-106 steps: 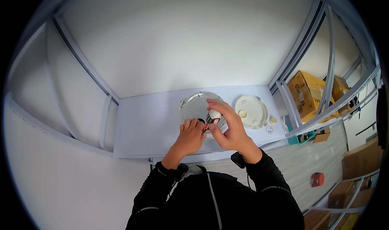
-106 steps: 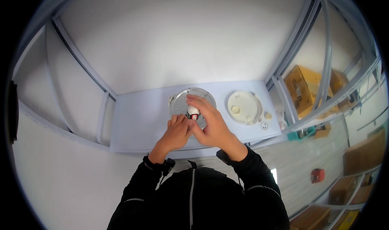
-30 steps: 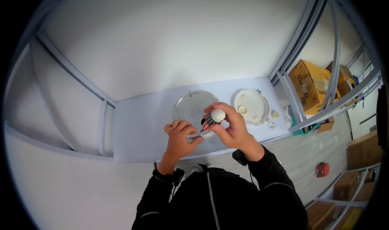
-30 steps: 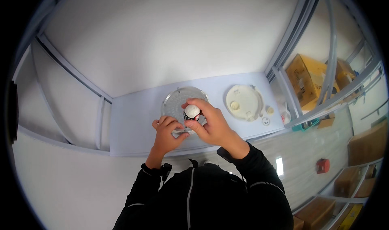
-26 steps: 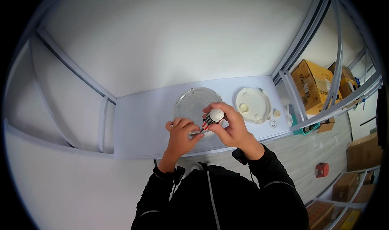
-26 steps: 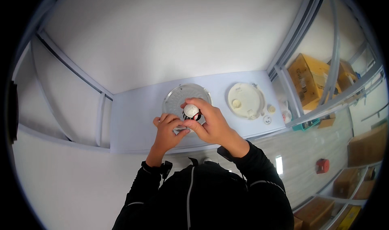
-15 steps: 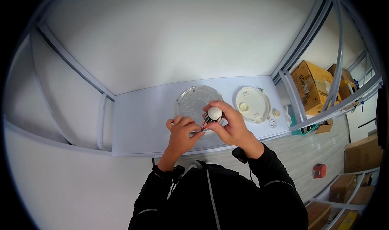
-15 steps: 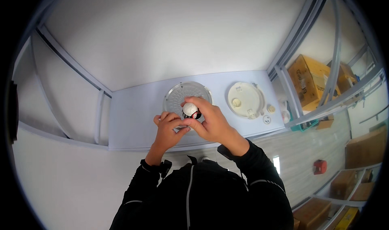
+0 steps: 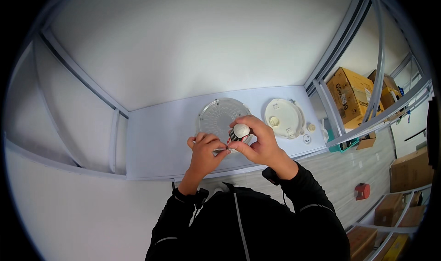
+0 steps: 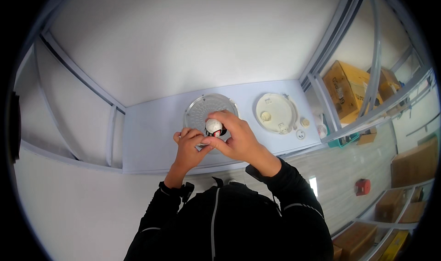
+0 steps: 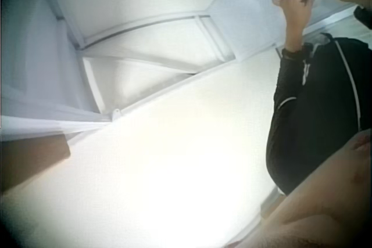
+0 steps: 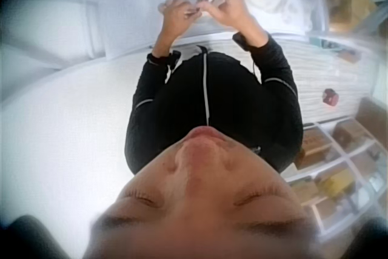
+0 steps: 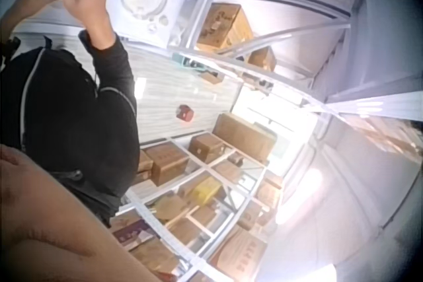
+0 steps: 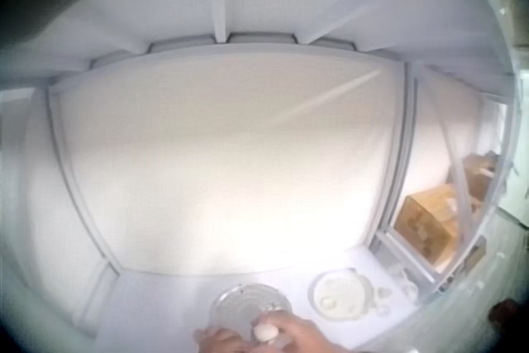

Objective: The person uses a screwdriver to remove screws from the lid and base of a white appliance, then detaches the lid and a small plastic component. The person places the removed parts on the table.

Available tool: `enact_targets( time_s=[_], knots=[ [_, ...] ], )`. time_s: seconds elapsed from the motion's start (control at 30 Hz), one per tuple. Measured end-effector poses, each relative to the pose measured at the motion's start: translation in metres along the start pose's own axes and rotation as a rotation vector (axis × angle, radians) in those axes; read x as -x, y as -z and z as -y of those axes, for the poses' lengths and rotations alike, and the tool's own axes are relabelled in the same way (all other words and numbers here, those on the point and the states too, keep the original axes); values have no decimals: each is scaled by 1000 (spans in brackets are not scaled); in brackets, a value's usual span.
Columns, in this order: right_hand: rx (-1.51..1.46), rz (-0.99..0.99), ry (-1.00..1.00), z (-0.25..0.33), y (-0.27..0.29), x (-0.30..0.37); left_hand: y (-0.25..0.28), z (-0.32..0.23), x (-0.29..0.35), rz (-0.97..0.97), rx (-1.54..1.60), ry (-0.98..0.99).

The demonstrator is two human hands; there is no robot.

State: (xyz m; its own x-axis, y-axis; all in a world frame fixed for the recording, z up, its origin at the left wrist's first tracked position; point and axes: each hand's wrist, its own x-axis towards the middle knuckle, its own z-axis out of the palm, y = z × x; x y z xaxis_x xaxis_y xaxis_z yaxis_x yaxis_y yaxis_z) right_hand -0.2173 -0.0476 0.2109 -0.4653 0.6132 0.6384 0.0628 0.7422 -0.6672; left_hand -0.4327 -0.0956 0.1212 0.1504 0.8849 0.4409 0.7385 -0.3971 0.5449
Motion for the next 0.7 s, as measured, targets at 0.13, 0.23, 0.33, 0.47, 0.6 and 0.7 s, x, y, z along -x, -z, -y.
enact_targets(
  time_s=[0.13,0.23,0.33,0.47,0.6,0.7],
  knots=[
    [11,11,-9,8,0,-3,-1,0,0,-16,6,-10],
    [43,32,-11,18,4,-8,-2,1,1,-19,6,-7],
    [48,53,-24,25,9,-13,0,-1,2,-8,-21,-12],
    [15,17,27,25,4,-17,5,-9,-3,38,-89,-69],
    [91,13,169,30,5,-25,12,-18,-11,123,-178,-94],
    [160,58,134,27,4,-18,9,-14,-12,137,-257,-122]
  ],
)
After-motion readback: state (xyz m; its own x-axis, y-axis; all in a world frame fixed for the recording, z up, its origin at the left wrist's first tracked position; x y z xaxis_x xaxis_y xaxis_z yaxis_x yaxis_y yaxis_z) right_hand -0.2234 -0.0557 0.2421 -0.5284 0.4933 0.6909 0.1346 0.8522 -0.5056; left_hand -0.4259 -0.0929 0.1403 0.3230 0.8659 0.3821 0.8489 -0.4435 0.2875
